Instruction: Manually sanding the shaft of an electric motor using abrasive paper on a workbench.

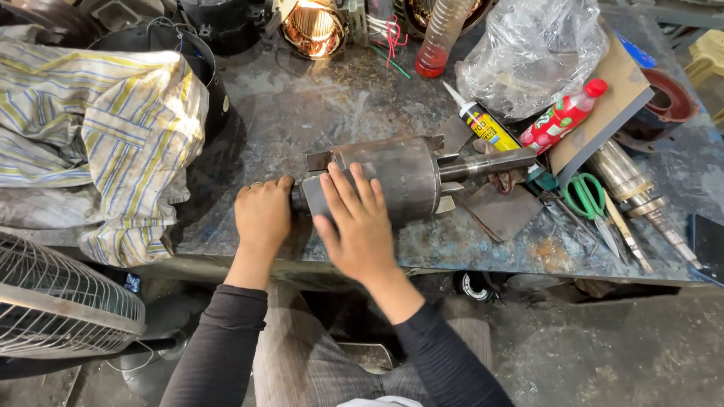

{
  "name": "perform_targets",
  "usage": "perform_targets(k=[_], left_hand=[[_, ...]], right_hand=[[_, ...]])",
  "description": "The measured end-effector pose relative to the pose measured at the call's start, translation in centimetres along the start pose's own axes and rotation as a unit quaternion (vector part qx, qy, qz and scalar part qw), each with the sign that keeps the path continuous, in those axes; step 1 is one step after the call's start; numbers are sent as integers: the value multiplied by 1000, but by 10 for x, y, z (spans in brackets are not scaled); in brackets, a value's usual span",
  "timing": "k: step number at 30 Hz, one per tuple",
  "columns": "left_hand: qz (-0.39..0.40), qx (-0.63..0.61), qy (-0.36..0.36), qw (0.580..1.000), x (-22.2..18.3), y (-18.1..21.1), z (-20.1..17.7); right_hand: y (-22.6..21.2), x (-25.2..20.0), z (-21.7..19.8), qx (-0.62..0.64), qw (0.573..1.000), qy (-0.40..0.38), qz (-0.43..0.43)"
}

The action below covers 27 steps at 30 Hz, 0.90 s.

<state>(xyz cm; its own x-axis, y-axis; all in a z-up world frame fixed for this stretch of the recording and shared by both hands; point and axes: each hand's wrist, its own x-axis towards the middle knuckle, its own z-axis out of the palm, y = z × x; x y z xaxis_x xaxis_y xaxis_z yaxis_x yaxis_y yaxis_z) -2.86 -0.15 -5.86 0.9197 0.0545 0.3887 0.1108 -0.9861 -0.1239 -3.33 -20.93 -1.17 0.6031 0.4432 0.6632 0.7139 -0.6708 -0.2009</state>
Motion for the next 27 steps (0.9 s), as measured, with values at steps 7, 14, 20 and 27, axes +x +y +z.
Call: perform_targets(k=[7,14,20,27], left_hand=[[-26,0,6,1000,4,6,1],[-2,8,-4,1000,10,-1,1],[-14,-18,-8,1000,7,2,9],[-23,-11,11,1000,11,3,4]], right_hand=[[122,9,-27,-103,986,94,87],[-4,42,4,-35,999,42,4],[101,54,-13,-111,994,4,-11],[53,91,25,-109,987,-106,45]])
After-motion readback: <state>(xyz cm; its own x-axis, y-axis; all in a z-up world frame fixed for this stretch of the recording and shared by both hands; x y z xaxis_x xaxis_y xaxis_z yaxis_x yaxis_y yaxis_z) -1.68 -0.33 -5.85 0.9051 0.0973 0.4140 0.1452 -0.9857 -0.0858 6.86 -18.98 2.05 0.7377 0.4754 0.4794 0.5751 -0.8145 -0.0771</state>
